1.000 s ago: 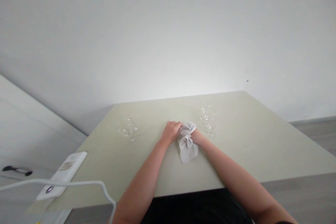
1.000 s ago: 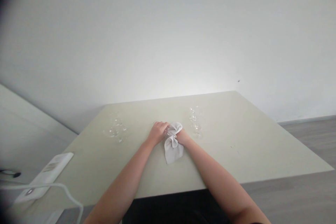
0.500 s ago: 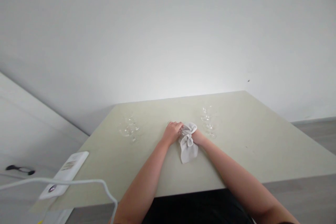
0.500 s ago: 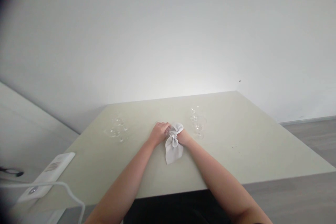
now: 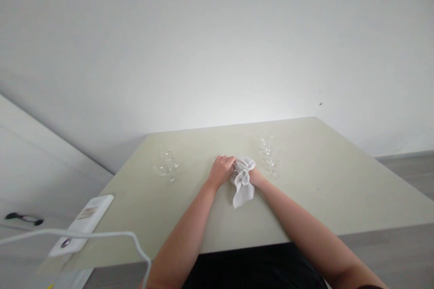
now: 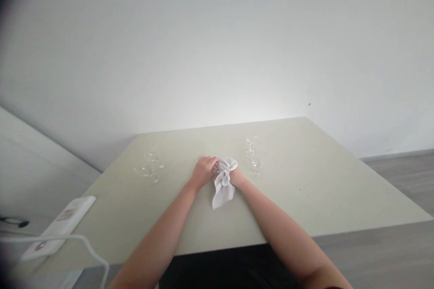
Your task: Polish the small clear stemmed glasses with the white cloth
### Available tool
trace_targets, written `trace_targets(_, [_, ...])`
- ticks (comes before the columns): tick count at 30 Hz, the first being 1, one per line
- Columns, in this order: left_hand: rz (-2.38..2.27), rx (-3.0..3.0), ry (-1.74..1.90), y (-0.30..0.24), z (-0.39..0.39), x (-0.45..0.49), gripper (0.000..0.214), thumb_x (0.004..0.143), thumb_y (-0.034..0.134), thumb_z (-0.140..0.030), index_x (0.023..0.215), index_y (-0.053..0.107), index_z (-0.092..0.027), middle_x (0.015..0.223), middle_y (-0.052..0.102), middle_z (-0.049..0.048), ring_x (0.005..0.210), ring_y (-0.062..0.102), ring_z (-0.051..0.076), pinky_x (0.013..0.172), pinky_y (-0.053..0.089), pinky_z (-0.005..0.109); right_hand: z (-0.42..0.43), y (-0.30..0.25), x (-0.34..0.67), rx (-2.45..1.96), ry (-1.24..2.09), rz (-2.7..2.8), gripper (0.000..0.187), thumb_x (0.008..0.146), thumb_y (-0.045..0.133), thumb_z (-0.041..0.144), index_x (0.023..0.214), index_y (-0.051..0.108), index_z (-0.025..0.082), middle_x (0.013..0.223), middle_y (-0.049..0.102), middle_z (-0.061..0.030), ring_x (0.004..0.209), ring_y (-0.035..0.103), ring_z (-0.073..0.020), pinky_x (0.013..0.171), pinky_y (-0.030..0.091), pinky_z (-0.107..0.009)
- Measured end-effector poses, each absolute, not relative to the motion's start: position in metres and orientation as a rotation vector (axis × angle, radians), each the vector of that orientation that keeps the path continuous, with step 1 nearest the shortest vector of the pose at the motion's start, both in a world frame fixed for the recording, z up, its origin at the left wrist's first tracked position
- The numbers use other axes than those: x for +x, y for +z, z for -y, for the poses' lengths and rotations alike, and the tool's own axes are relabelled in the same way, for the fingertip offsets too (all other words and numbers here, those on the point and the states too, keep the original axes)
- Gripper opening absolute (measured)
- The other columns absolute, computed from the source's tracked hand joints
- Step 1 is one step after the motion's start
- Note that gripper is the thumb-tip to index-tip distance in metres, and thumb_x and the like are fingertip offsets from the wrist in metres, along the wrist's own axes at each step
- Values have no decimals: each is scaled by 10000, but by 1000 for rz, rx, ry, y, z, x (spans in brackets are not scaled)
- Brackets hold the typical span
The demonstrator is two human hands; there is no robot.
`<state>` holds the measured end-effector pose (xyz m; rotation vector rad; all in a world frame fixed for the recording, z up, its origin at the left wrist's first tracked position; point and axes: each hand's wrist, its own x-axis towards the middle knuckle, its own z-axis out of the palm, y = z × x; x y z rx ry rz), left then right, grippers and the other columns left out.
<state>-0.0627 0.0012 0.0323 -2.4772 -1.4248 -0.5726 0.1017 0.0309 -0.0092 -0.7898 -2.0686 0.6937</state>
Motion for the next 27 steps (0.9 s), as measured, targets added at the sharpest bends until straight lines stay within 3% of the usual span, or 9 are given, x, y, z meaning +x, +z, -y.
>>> trace_targets(4, [1479, -2498, -510, 28, -4, -64, 144, 841, 477, -123, 934, 563, -191, 840, 657, 56, 849, 593, 217, 800, 387, 349, -27, -2, 103, -740, 730, 2177, 183, 810, 509, 247, 725, 663, 197, 810, 658, -64, 923, 593, -244, 961, 437, -385])
trace_targets(13, [1484, -2549, -606, 29, 1, -63, 89, 858, 492, -186, 933, 537, -199, 839, 649, 50, 831, 593, 208, 806, 389, 338, -19, 6, 102, -743, 746, 2086, 174, 838, 508, 289, 784, 647, 201, 786, 643, -43, 820, 573, -197, 855, 474, -323])
trace_targets(18, [1501, -2492, -662, 28, 0, -64, 99, 856, 473, -166, 911, 549, -196, 802, 636, 44, 802, 585, 206, 812, 394, 344, -14, 9, 99, -776, 796, 1935, 201, 833, 519, 357, 770, 641, 210, 833, 636, -52, 881, 580, -213, 901, 454, -340])
trace_targets(22, [1625, -2389, -904, 26, -7, -68, 83, 852, 491, -190, 906, 554, -199, 871, 633, 43, 820, 588, 185, 801, 424, 319, -11, 16, 96, -760, 864, 1778, 242, 844, 520, 386, 761, 623, 184, 831, 641, -65, 847, 597, -225, 880, 476, -372])
trace_targets(27, [1846, -2215, -1396, 23, -15, -73, 130, 792, 530, -181, 914, 559, -213, 911, 627, 19, 850, 598, 155, 773, 457, 272, -13, 13, 96, -879, 907, 1520, 270, 821, 563, 416, 945, 623, 183, 1012, 666, -101, 997, 613, -253, 965, 452, -416])
